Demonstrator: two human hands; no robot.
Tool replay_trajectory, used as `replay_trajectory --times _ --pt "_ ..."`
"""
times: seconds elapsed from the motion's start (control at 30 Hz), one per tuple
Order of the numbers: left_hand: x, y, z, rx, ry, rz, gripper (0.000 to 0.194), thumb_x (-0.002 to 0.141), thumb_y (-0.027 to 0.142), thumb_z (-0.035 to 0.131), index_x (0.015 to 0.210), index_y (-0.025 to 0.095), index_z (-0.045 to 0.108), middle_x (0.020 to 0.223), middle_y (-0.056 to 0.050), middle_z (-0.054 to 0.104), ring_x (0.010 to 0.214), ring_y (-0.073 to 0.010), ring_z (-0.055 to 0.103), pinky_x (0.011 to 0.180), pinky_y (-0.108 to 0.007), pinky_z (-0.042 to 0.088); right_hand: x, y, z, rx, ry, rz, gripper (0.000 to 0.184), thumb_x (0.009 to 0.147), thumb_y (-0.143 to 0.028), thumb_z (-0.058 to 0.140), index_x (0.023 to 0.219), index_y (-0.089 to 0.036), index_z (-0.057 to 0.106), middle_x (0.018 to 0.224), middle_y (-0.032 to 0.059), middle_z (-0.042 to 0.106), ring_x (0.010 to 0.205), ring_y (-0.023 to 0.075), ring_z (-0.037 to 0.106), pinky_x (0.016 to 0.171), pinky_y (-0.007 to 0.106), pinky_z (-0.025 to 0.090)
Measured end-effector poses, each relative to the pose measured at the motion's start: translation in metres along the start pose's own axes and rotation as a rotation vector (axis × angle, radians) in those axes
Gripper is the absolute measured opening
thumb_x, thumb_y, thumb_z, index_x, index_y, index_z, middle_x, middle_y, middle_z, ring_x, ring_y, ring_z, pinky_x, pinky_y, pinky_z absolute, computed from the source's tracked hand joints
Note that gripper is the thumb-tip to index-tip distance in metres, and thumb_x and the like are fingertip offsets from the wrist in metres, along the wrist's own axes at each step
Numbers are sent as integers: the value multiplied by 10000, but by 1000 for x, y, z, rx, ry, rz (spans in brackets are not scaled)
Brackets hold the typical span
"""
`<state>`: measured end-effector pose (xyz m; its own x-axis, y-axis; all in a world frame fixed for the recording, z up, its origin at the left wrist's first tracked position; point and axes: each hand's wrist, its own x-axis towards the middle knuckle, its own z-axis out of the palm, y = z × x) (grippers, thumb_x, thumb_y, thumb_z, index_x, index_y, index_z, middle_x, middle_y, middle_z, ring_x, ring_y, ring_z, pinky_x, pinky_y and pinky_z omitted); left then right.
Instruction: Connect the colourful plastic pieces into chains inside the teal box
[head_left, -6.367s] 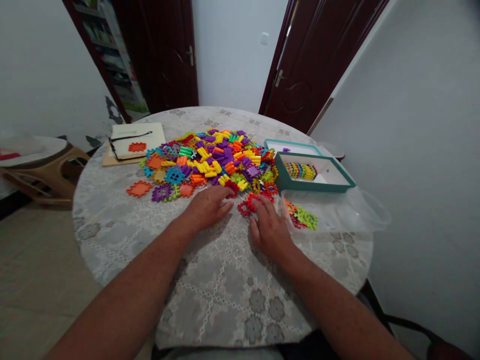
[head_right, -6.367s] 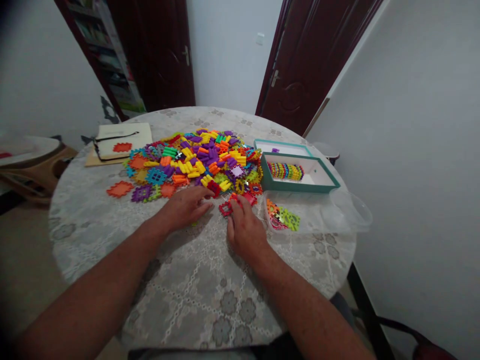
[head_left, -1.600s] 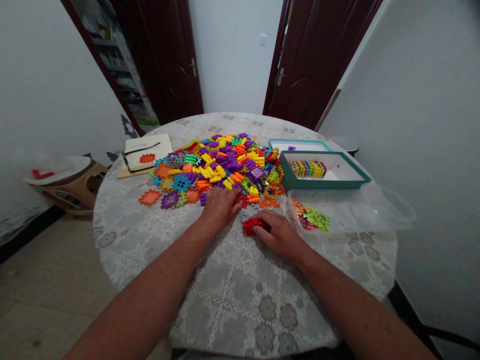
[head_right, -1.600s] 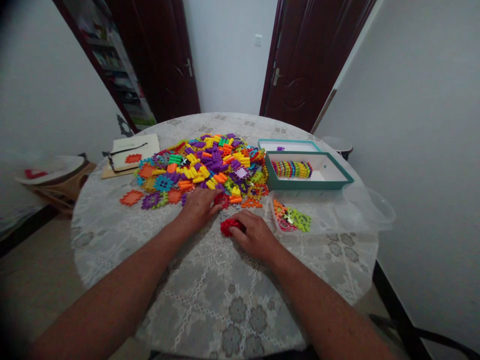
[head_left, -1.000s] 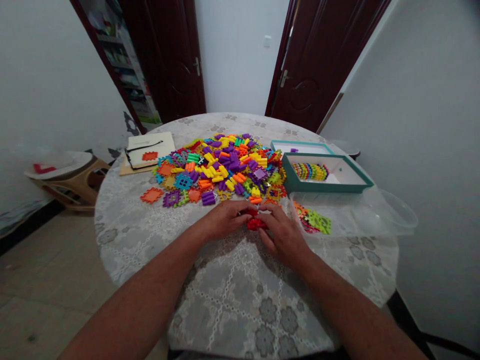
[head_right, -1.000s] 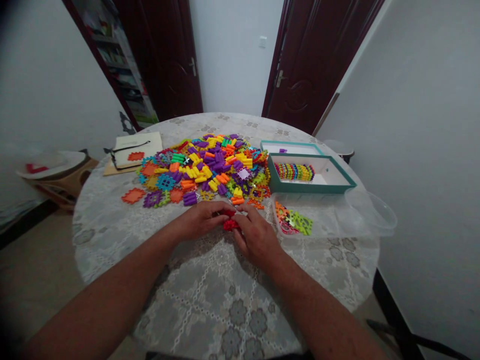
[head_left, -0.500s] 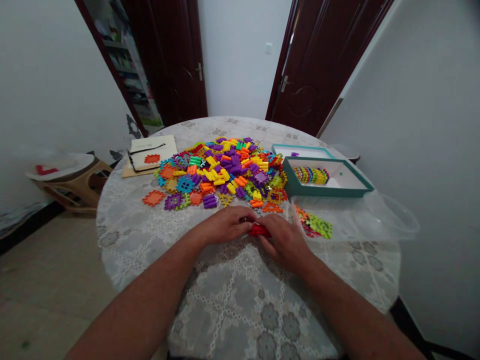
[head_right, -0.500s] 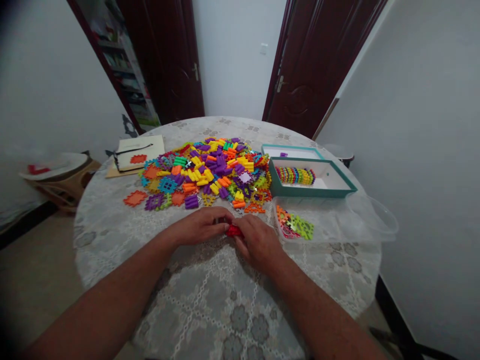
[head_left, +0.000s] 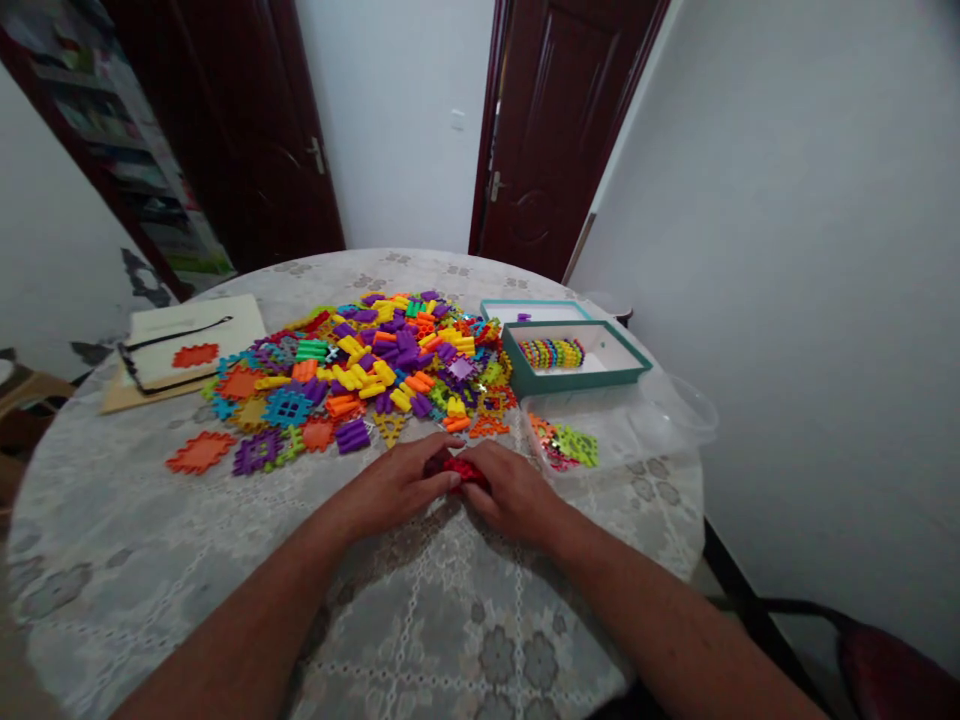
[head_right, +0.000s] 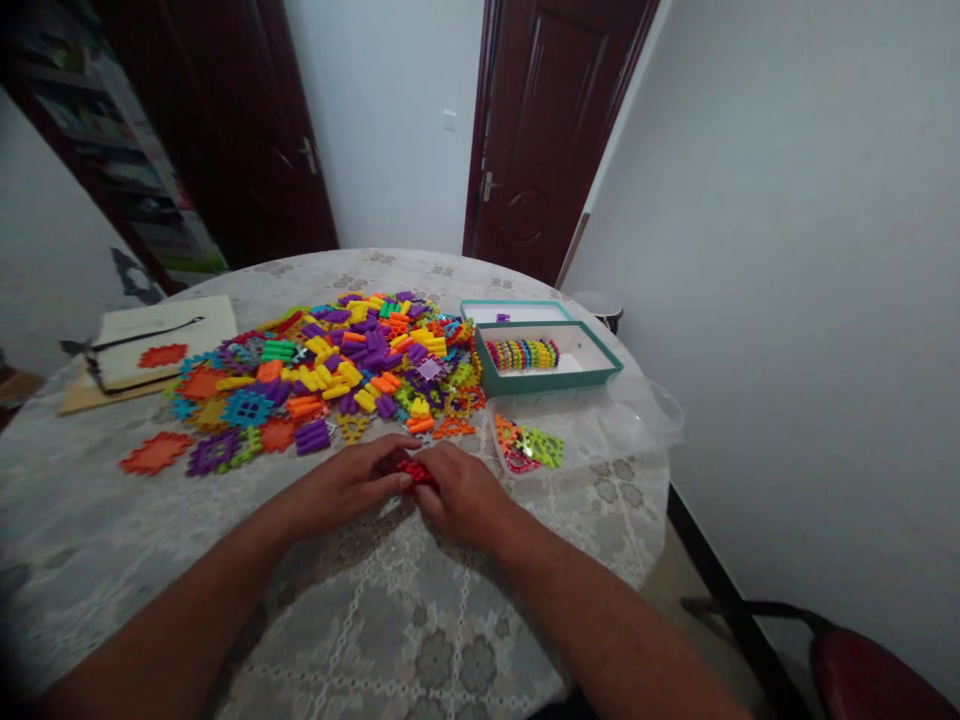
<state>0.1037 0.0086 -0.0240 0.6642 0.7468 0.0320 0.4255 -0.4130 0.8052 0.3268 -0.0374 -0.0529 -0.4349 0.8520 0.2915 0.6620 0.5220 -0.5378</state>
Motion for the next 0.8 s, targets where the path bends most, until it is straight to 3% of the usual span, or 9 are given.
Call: replay_trajectory --times 0.2,0.37,0.53,0.67,0.8 --pt "1 7 0 -16 9 -18 428 993 458 620 1357 239 669 1161 -67 786 1027 -246 723 899 -349 546 -1 1 2 -68 6 42 136 915 -185 658 1046 -214 636 1003 46 676 864 189 596 767 294 429" --pt "3 -3 -4 58 173 31 372 1044 481 537 1246 225 715 1162 -79 785 1033 -244 725 896 -343 542 2 -3 -11 -8 136 125 181 892 -178 611 1067 -221 619 985 39 698 878 202 625 769 302 424" --pt "5 -12 -3 190 273 52 369 1068 493 496 1174 230 733 1101 -72 790 993 -242 731 867 -338 535 4 -18 -52 134 331 332 172 950 -289 607 1114 -236 610 844 -2 691 763 193 637 715 301 433" --pt "5 -15 1 295 255 73 349 1069 446 479 1174 221 725 1105 -90 789 1005 -257 737 886 -362 543 5 -27 -91 134 394 310 194 989 -396 616 1107 -243 602 807 -10 692 703 178 622 676 296 446" --pt "4 -18 7 404 228 68 348 1050 410 488 1207 203 720 1169 -122 792 1077 -290 749 940 -402 560 26 5 -134 -55 483 284 250 996 -424 600 1150 -229 622 909 32 734 750 191 658 713 310 480"
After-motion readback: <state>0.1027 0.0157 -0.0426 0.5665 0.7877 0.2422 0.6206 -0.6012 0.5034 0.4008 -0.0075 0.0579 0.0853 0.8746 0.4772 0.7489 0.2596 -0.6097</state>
